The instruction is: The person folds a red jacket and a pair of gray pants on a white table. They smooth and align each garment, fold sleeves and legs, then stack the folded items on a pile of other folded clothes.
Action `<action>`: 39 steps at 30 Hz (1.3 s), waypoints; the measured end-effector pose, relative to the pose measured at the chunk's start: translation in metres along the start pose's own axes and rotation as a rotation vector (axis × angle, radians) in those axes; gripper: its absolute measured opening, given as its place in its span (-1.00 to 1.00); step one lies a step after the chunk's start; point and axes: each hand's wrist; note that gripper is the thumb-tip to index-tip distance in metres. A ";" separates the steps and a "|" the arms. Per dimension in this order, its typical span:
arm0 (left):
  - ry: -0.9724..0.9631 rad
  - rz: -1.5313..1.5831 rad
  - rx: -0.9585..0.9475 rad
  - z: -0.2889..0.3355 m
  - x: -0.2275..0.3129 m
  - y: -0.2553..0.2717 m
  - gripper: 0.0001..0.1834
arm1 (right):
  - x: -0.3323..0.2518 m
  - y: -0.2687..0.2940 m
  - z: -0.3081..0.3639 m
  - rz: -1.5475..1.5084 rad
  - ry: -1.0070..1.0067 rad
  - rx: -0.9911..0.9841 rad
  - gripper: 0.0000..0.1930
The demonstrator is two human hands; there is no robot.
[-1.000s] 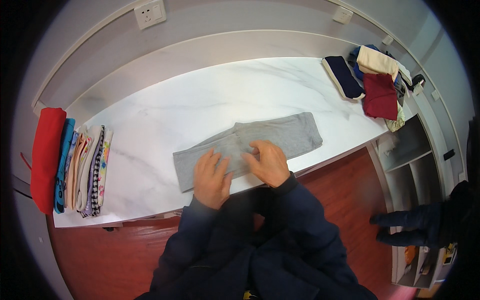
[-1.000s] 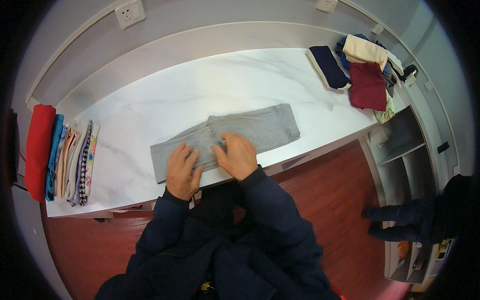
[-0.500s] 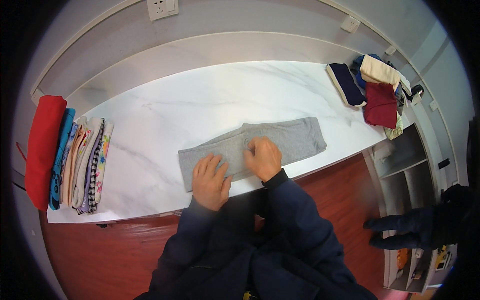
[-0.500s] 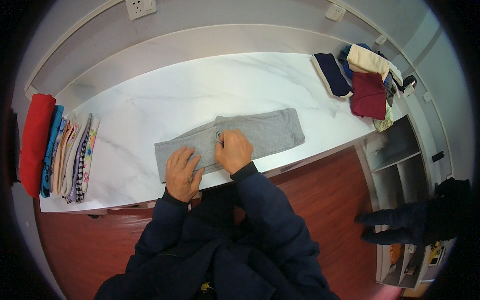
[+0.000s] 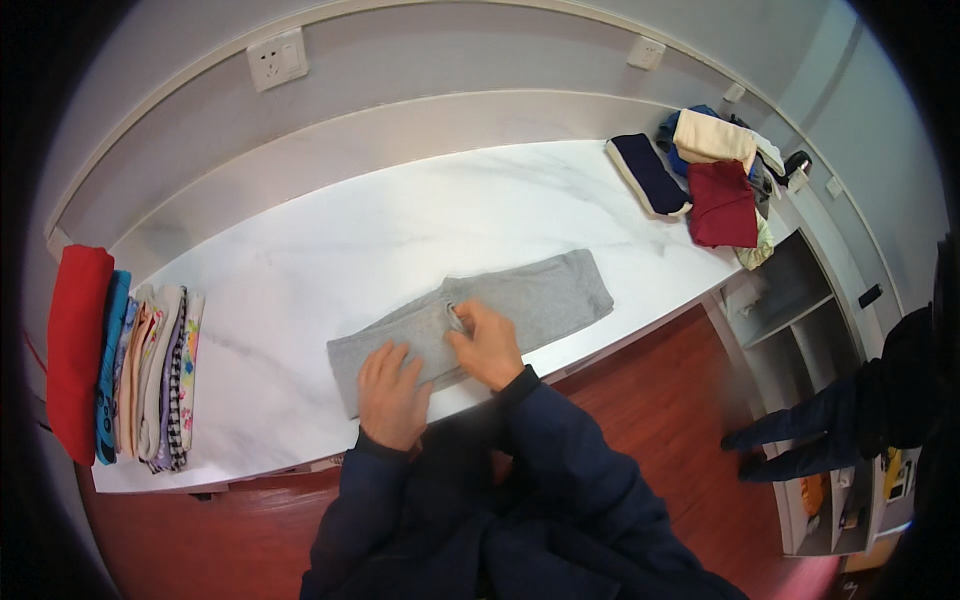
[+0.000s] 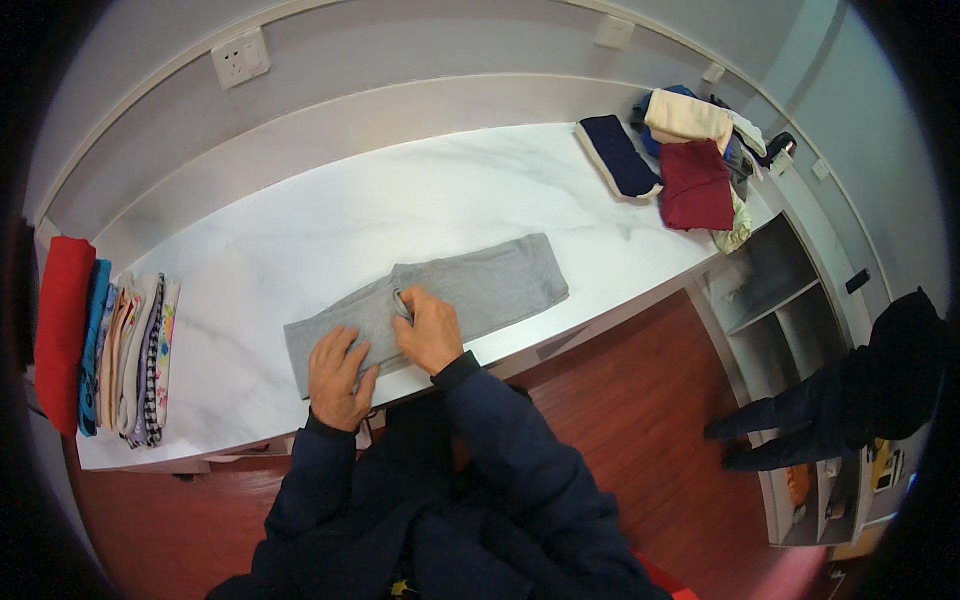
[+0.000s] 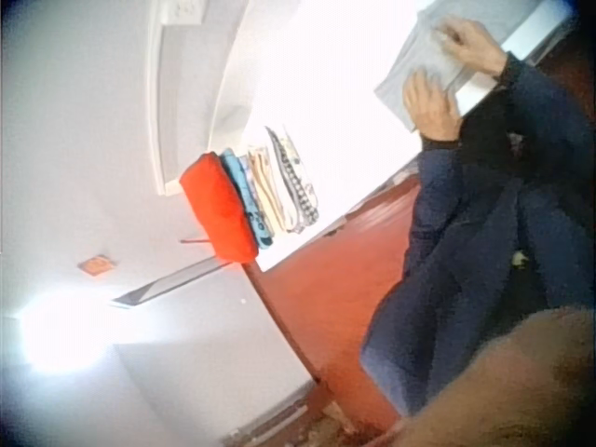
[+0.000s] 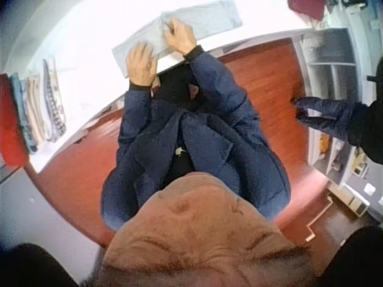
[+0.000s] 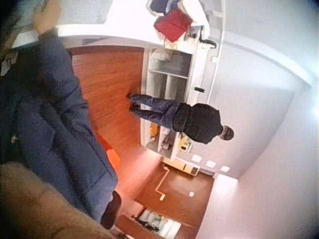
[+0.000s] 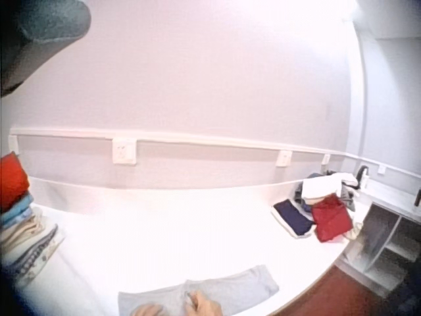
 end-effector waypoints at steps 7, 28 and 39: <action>-0.026 -0.077 0.144 -0.002 0.000 0.008 -0.49 | 0.009 0.002 -0.001 -0.142 -0.029 0.025 -0.86; 0.000 -0.002 -0.016 -0.007 -0.001 -0.010 -0.53 | 0.002 0.008 0.027 0.129 0.294 0.269 -0.77; -0.112 0.038 -0.087 -0.030 0.026 -0.041 -0.56 | 0.052 0.104 0.028 0.299 0.131 0.591 -0.80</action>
Point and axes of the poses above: each hand's wrist, its own z-axis away from the middle knuckle, its own y-axis out of the back of the hand, x = y × z, and after that the axes turned 4 degrees about -x, right-handed
